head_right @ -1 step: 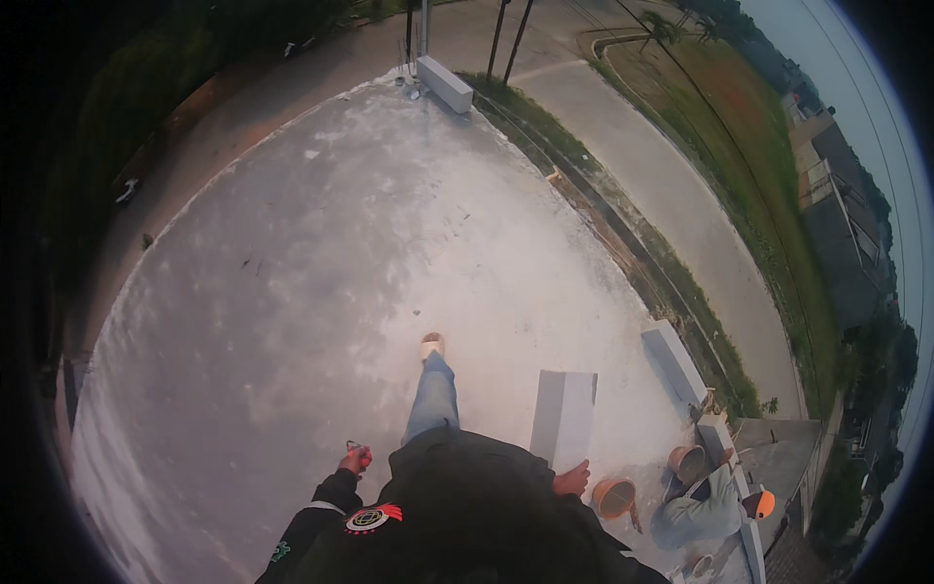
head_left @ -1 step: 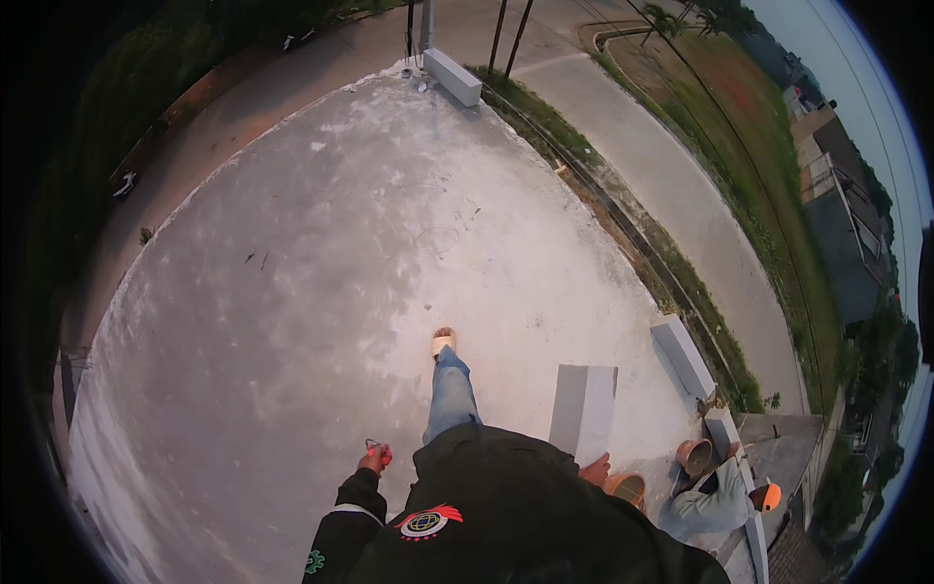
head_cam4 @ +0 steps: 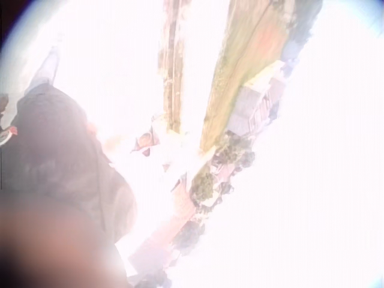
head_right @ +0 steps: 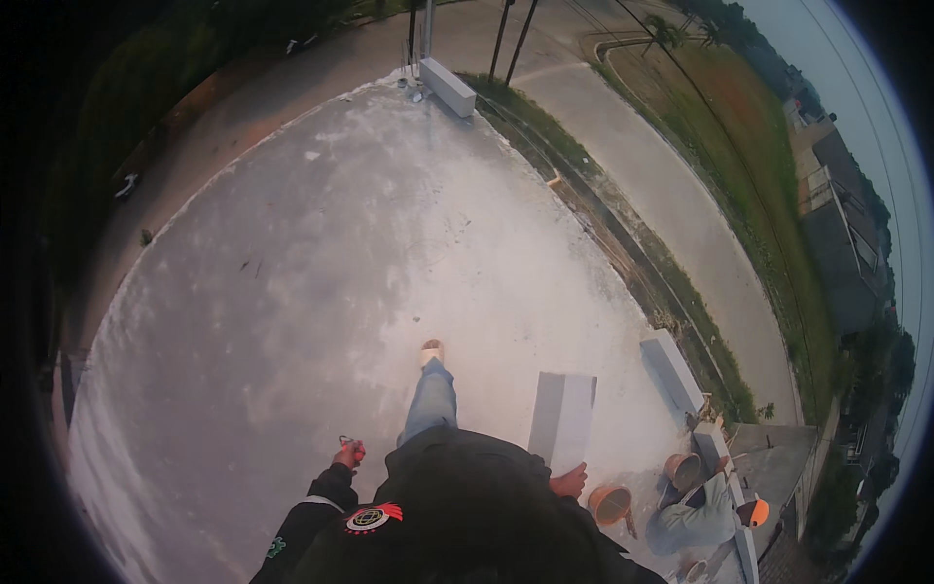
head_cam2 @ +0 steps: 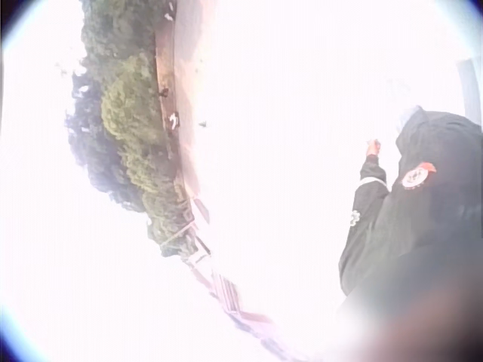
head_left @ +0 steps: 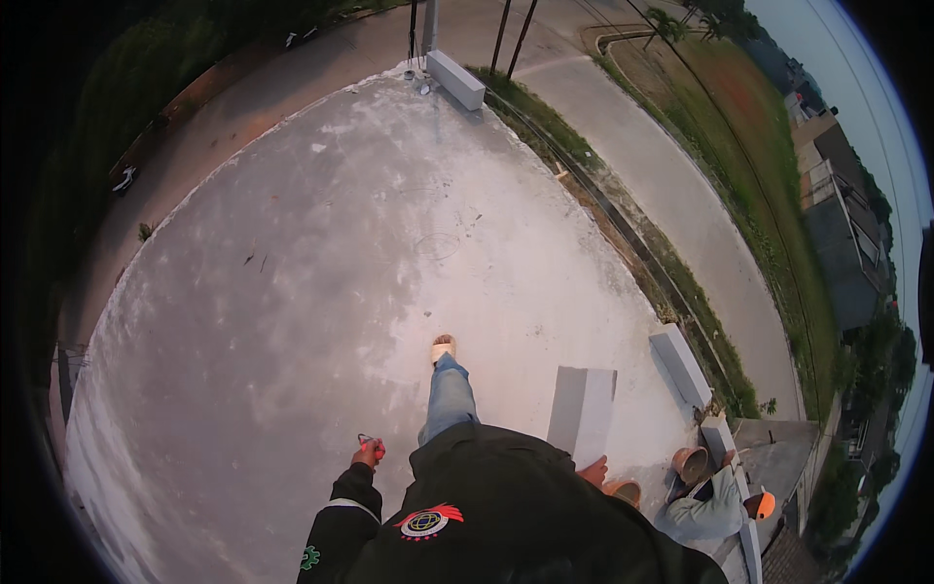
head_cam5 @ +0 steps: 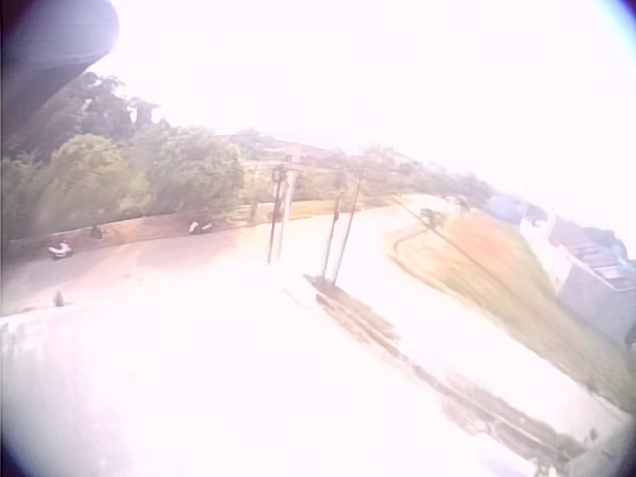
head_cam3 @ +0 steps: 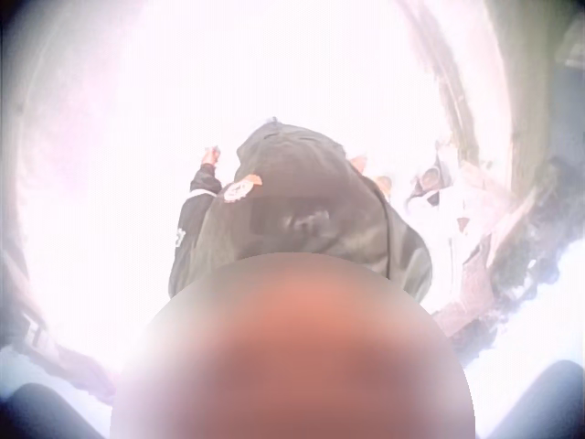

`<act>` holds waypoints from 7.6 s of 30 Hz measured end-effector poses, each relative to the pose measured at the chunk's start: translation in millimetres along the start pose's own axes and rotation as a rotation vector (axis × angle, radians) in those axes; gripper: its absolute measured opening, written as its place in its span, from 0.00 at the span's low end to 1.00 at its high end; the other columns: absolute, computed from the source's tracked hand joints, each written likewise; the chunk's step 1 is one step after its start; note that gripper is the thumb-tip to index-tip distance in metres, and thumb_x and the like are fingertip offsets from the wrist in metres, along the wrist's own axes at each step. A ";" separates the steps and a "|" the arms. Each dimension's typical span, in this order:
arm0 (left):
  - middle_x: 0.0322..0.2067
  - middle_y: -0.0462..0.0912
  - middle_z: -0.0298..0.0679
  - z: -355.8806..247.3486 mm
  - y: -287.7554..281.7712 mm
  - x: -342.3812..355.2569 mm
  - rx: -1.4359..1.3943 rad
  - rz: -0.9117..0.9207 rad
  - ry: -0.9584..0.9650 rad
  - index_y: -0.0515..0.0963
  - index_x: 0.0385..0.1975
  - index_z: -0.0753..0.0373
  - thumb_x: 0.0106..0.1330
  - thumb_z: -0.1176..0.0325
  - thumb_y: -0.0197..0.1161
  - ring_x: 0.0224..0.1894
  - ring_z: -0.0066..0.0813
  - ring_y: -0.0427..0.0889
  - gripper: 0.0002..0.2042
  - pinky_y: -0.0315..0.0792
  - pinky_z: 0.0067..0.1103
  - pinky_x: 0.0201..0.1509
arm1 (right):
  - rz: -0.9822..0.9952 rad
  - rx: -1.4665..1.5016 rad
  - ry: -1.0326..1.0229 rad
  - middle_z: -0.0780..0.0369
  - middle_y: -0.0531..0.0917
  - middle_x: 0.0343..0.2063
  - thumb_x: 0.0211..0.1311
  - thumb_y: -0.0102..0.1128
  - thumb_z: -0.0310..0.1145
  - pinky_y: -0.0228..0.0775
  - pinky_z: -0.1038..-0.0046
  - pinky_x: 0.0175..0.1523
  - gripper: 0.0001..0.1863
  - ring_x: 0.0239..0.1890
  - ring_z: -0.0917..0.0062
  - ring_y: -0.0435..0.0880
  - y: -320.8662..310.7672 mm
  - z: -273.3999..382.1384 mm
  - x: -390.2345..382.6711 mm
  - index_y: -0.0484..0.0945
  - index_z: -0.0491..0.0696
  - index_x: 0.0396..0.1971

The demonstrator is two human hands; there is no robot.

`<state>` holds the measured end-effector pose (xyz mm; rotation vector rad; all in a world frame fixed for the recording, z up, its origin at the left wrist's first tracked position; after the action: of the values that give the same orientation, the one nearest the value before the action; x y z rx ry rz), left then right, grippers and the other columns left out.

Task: The person walks across a rooftop construction site, picks up rectangular concrete blocks, and places them along the edge of the roof. They use a measuring tape to check dimensions and alignment of the blocks.

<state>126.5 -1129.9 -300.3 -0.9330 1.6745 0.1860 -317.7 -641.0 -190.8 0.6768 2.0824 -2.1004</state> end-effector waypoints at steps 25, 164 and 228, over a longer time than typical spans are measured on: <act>0.45 0.76 0.32 -702.2 -24.4 226.7 -0.622 -0.150 -0.465 0.77 0.47 0.43 0.54 0.34 0.58 0.47 0.35 0.74 0.26 0.68 0.40 0.49 | 0.165 -0.127 0.071 0.52 0.75 0.53 0.62 0.61 0.50 0.75 0.48 0.53 0.35 0.56 0.55 0.79 -122.7 666.6 310.3 0.59 0.57 0.66; 0.57 0.73 0.42 -1184.2 228.0 548.9 0.977 0.077 -0.132 0.86 0.46 0.57 0.58 0.39 0.59 0.62 0.51 0.65 0.29 0.58 0.46 0.68 | 0.432 0.337 -0.595 0.51 0.84 0.39 0.58 0.68 0.35 0.76 0.65 0.51 0.20 0.42 0.61 0.84 93.2 1397.9 817.7 0.78 0.38 0.47; 0.42 0.85 0.49 -1248.2 228.5 590.4 0.899 0.374 0.134 0.84 0.43 0.60 0.62 0.38 0.59 0.48 0.52 0.82 0.28 0.75 0.39 0.55 | 0.863 0.574 -0.007 0.48 0.73 0.61 0.71 0.57 0.40 0.70 0.66 0.62 0.31 0.61 0.60 0.75 153.9 1134.0 603.9 0.64 0.42 0.68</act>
<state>-981.3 -1966.4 -478.4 0.0430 1.7778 -0.3712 -1065.5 -1611.5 -607.1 1.3141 0.8443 -2.0644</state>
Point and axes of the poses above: each hand's wrist, its own x-axis towards the middle knuckle, its own y-axis out of the palm, z = x × y, the point moved 7 cm from there along x, towards the middle knuckle
